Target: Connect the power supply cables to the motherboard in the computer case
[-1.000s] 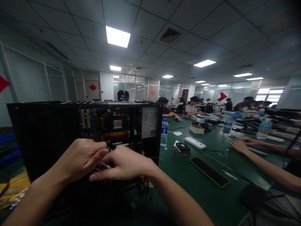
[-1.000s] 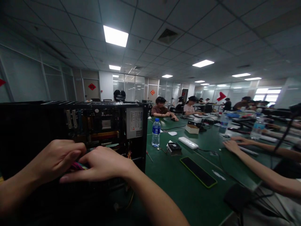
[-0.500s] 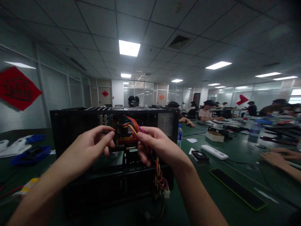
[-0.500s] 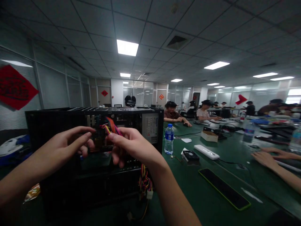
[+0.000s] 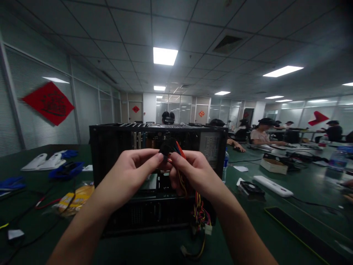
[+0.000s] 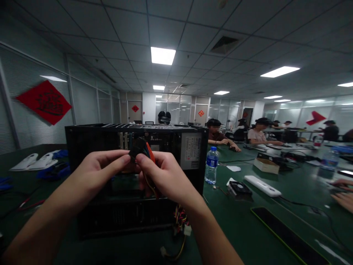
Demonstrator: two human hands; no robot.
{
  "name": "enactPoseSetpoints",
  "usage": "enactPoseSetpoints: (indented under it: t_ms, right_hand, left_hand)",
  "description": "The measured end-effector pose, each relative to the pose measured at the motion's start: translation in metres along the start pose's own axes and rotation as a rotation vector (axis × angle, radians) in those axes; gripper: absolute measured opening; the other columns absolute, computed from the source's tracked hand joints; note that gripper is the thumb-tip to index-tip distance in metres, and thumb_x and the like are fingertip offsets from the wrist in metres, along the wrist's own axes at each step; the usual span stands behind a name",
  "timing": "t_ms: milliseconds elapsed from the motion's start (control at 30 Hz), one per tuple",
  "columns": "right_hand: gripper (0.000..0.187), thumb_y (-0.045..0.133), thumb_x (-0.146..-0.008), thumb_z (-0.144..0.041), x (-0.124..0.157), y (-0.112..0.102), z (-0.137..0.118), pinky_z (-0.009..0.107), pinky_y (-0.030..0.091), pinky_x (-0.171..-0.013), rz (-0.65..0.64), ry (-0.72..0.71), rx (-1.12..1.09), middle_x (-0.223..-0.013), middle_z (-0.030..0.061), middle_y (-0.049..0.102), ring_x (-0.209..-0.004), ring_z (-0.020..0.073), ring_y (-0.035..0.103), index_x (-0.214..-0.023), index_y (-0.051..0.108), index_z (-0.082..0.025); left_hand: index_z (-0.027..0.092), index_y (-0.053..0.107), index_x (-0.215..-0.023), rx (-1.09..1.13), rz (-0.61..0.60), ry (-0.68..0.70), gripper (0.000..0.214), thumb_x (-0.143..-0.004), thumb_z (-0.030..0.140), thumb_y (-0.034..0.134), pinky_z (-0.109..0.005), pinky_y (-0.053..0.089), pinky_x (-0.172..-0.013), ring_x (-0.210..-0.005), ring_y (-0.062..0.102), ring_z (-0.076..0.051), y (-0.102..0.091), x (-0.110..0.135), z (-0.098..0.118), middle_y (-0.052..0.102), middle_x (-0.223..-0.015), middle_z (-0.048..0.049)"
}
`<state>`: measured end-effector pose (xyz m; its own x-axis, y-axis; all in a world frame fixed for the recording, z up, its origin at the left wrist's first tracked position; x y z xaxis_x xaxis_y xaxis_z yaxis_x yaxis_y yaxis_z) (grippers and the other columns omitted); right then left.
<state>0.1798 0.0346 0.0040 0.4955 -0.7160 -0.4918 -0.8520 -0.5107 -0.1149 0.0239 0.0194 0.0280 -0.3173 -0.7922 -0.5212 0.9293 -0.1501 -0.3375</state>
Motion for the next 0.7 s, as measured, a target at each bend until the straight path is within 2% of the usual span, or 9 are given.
enactPoseSetpoints:
  t_ms: [100,200,433,567,700]
  right_hand:
    - [0.041,0.059,-0.094,-0.056,0.001,-0.003,-0.002,0.016,0.039,-0.036,0.039,-0.008,0.028,-0.056,-0.0025,0.06,-0.04,0.0082,0.053,-0.081,0.057,-0.016]
    - [0.043,0.058,-0.094,-0.057,0.002,-0.003,-0.002,0.016,0.039,-0.037,0.054,-0.019,0.042,-0.055,-0.0021,0.06,-0.04,0.0086,0.054,-0.078,0.057,-0.016]
    - [0.051,0.056,-0.092,-0.063,-0.001,-0.002,0.004,0.017,0.042,-0.036,0.054,0.039,-0.028,-0.055,0.0004,0.062,-0.04,0.0095,0.055,-0.072,0.059,-0.016]
    - [0.053,0.054,-0.093,-0.063,-0.002,-0.004,0.006,0.017,0.043,-0.038,0.052,0.026,-0.018,-0.056,0.0016,0.063,-0.042,0.0105,0.057,-0.076,0.064,-0.015]
    - [0.059,0.049,-0.097,-0.06,-0.003,-0.005,0.005,0.016,0.043,-0.042,0.045,-0.036,0.029,-0.057,0.0042,0.064,-0.045,0.0092,0.057,-0.065,0.065,-0.013]
  left_hand:
    - [0.018,0.078,-0.099,0.0,-0.033,-0.028,0.031,-0.086,0.045,0.069,-0.036,0.055,-0.093,-0.083,0.071,-0.022,0.002,0.0,0.0,0.078,-0.091,-0.0037]
    - [0.019,0.079,-0.095,0.007,-0.046,-0.053,0.03,-0.085,0.045,0.07,-0.035,0.056,-0.09,-0.082,0.072,-0.022,0.002,-0.001,0.0,0.078,-0.088,-0.0034]
    - [0.017,0.08,-0.095,0.033,0.01,-0.092,0.036,-0.082,0.05,0.072,-0.039,0.057,-0.09,-0.079,0.072,-0.024,-0.001,-0.001,-0.002,0.079,-0.087,-0.0058]
    - [0.016,0.078,-0.105,0.121,0.09,-0.035,0.034,-0.086,0.044,0.072,-0.033,0.055,-0.09,-0.083,0.072,-0.021,0.004,-0.002,-0.003,0.079,-0.092,-0.0067]
    - [0.017,0.077,-0.111,0.164,0.156,0.011,0.033,-0.089,0.04,0.069,-0.027,0.055,-0.085,-0.086,0.072,-0.019,0.012,-0.002,-0.009,0.078,-0.093,-0.0058]
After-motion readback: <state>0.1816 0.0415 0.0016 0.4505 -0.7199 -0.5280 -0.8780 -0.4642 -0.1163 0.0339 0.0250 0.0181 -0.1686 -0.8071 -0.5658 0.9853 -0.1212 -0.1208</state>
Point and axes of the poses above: each hand's wrist, its own x-axis away from the middle knuckle, its own y-axis out of the palm, z = x × y, the point moved 4 cm from there along -x, towards the middle knuckle
